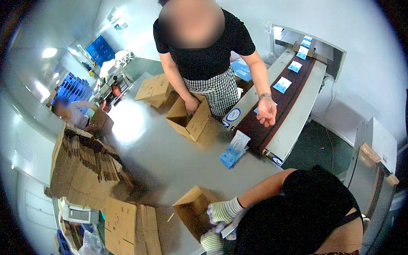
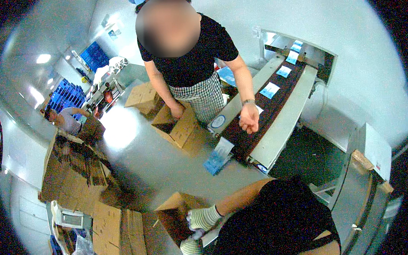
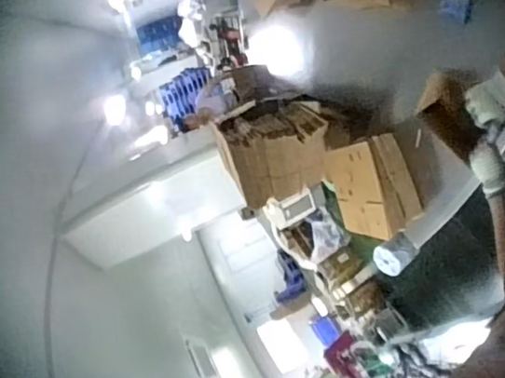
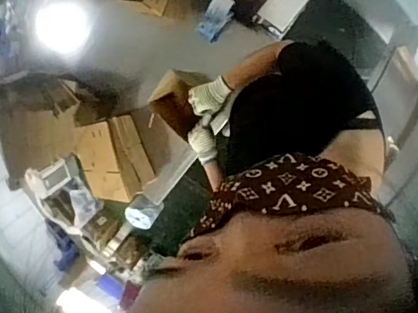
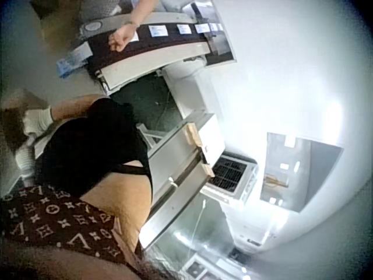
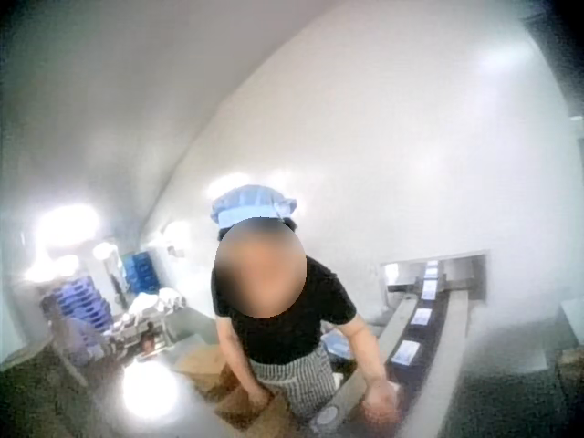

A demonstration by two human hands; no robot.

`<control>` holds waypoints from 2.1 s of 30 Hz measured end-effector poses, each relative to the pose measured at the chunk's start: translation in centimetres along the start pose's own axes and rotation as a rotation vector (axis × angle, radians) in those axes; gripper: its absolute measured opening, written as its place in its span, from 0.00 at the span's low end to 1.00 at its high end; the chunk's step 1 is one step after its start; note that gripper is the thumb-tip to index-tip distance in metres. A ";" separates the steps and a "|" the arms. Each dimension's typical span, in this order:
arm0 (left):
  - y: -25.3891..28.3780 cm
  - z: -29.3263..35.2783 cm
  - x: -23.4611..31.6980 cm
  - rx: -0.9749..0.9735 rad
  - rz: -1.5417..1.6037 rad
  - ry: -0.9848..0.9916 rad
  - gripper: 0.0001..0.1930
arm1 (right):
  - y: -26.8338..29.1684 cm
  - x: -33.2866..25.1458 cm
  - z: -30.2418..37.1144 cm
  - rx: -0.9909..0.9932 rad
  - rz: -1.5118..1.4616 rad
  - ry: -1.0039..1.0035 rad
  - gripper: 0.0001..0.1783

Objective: The person picks up blue packaged items from a moving conveyor belt and places them into small cardboard boxes. They also stack and move larger cardboard boxes on a metal table.

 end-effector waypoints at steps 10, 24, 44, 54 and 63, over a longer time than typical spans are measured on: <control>2.5 0.7 1.1 0.174 0.135 0.060 0.08 | -5.7 -1.5 1.1 0.032 0.248 0.038 0.10; 1.0 1.1 0.6 0.265 0.128 0.150 0.12 | -7.2 0.0 0.5 0.114 0.203 0.096 0.12; -1.6 1.9 -3.5 0.368 0.179 0.193 0.10 | -10.1 0.3 -3.9 0.088 0.256 0.111 0.10; -1.7 2.0 -4.3 0.368 0.171 0.151 0.12 | -11.2 0.0 -4.7 0.095 0.215 0.092 0.12; -0.6 2.2 -5.2 0.437 0.231 0.169 0.10 | -10.6 -0.1 -5.8 0.082 0.187 0.099 0.14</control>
Point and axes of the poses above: each hand's wrist, its own z-axis away from the middle knuckle, its own y-axis out of the back of the hand, x = y × z, the point moved 5 cm from there along -z, towards the middle knuckle
